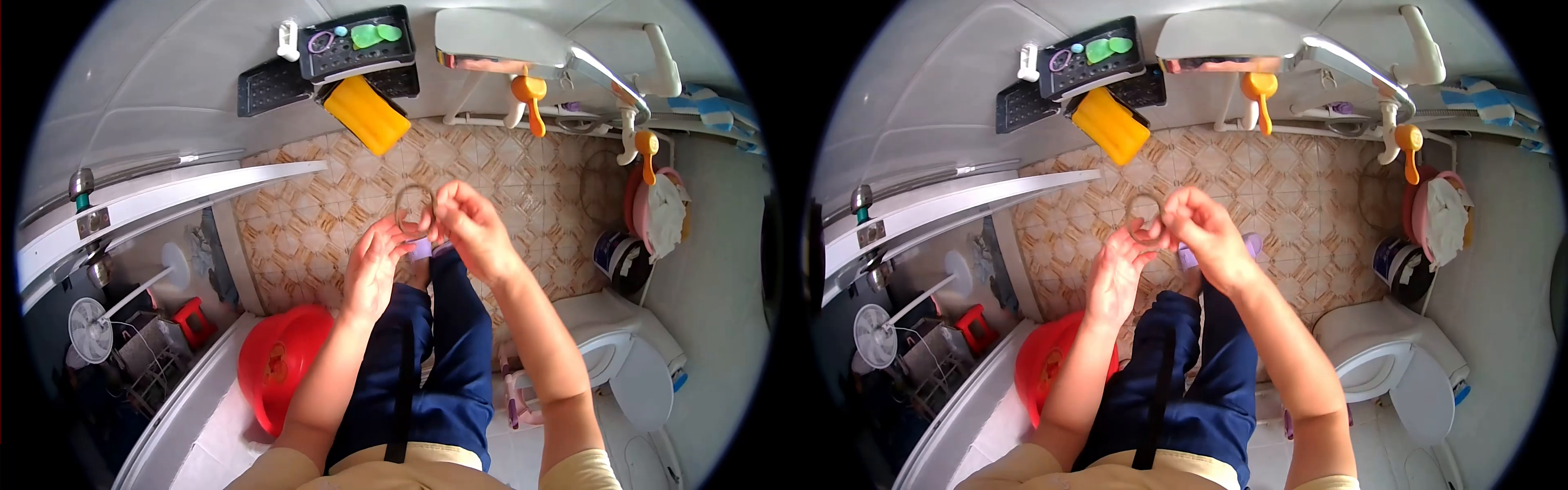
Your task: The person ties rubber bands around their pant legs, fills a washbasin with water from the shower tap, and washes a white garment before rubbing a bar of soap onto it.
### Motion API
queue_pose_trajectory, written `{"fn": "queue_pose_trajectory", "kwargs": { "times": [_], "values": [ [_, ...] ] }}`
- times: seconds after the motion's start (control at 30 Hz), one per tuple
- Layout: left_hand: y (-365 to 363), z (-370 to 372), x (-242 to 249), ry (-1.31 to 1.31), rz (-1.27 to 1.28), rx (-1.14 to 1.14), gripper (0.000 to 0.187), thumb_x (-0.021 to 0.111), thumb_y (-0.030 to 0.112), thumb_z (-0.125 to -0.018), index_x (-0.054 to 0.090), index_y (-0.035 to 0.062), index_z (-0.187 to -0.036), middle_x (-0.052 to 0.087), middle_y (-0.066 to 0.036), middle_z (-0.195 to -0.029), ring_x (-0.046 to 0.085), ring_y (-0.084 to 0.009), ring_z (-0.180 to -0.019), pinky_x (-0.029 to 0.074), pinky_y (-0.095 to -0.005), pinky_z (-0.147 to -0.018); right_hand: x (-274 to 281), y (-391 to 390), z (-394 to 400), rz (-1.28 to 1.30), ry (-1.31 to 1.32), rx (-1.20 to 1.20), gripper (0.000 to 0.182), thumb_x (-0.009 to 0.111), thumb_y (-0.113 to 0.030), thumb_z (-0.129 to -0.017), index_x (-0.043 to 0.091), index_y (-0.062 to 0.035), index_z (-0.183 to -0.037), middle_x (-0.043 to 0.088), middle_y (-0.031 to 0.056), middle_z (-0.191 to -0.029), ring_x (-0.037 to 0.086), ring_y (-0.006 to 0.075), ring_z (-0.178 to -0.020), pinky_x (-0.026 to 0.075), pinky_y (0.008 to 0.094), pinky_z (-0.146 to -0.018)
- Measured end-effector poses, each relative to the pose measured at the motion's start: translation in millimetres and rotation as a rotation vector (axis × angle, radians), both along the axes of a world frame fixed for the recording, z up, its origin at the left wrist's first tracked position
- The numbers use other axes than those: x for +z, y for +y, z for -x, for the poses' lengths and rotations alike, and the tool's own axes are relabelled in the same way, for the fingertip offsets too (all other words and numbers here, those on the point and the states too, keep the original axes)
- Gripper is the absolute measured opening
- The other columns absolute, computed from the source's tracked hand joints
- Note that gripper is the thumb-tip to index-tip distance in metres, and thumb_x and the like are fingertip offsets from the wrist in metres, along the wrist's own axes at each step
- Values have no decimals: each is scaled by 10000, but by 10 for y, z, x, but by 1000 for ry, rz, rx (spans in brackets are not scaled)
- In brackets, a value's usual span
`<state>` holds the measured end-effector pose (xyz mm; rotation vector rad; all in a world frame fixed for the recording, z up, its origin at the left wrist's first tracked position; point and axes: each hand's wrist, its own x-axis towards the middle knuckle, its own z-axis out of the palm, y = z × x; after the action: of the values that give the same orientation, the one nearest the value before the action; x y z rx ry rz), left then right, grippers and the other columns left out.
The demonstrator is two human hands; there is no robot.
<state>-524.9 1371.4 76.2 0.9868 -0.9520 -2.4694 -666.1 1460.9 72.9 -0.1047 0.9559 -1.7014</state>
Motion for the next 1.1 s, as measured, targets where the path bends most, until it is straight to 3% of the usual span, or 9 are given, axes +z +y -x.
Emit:
{"fn": "queue_pose_trajectory", "kwargs": {
  "times": [0.33, 0.4, 0.5, 0.6, 0.67, 0.8, 0.93, 1.0, 1.1],
  "values": [
    [352, -75, -280, -26, -276, -256, 159, 542, 157, -903, 546, 27, -995, 570, -19, -842, 525, -104, -795, 400, -245, -751, -296, 803, -504, -103, -289, -135, 195, 569, -193, -886, 531, -69, -1030, 555, 3, -762, 514, 84, -676, 408, 211, -632],
    [420, -138, -358, -83, -267, -332, 147, 546, 155, -896, 542, 28, -971, 549, -11, -813, 501, -97, -752, 394, -227, -708, -374, 943, -614, -148, -87, -25, 177, 601, -234, -875, 541, -68, -877, 541, -11, -688, 496, 67, -628, 385, 204, -610],
    [502, -228, -439, -193, -30, -691, 147, 544, 176, -895, 567, 32, -917, 535, 9, -737, 440, -46, -656, 338, -190, -599, -422, 1151, -752, -247, -80, 93, 235, 571, -264, -902, 536, -63, -786, 553, -9, -633, 507, 66, -650, 394, 214, -643],
    [509, -249, -444, -292, -188, -939, 160, 527, 191, -908, 564, 36, -911, 530, 14, -731, 433, -43, -643, 337, -191, -588, -543, 1354, -946, -200, -177, 44, 229, 553, -256, -909, 575, -42, -828, 599, 19, -704, 539, 98, -755, 411, 249, -775],
    [618, -347, -562, -320, -234, -935, 190, 500, 226, -924, 555, 51, -874, 508, 21, -707, 434, -57, -647, 336, -196, -603, -624, 1480, -1143, -157, -269, -65, 206, 551, -230, -905, 584, -31, -862, 611, 52, -779, 548, 129, -800, 420, 267, -791],
    [881, -410, -614, -240, -738, -474, 270, 484, 271, -936, 475, 106, -722, 436, 16, -652, 433, -112, -633, 345, -228, -620, -629, 1599, -1349, 81, -660, -568, 203, 540, -217, -903, 560, -34, -818, 582, 73, -805, 543, 189, -781, 433, 313, -769],
    [960, -444, -937, -61, -805, -551, 249, 480, 243, -939, 501, 91, -742, 388, 31, -613, 382, -85, -572, 317, -219, -544, -625, 1809, -1326, 102, -706, -436, 244, 510, -258, -920, 562, -29, -855, 531, 45, -660, 509, 142, -596, 463, 287, -672],
    [907, -351, -1098, -205, -640, -849, 223, 509, 230, -918, 493, 100, -738, 409, 39, -598, 362, -63, -535, 271, -201, -503, -581, 1894, -1098, -261, -463, -101, 265, 502, -269, -924, 571, -13, -925, 471, 11, -548, 462, 109, -483, 451, 255, -585],
    [880, -67, -1259, -156, -454, -1141, 225, 529, 231, -906, 521, 98, -724, 440, 49, -615, 348, -38, -519, 255, -190, -489, -669, 1995, -844, -342, -122, 161, 230, 480, -227, -943, 566, -21, -999, 463, -19, -552, 442, 76, -469, 427, 223, -550]
  ]
}}
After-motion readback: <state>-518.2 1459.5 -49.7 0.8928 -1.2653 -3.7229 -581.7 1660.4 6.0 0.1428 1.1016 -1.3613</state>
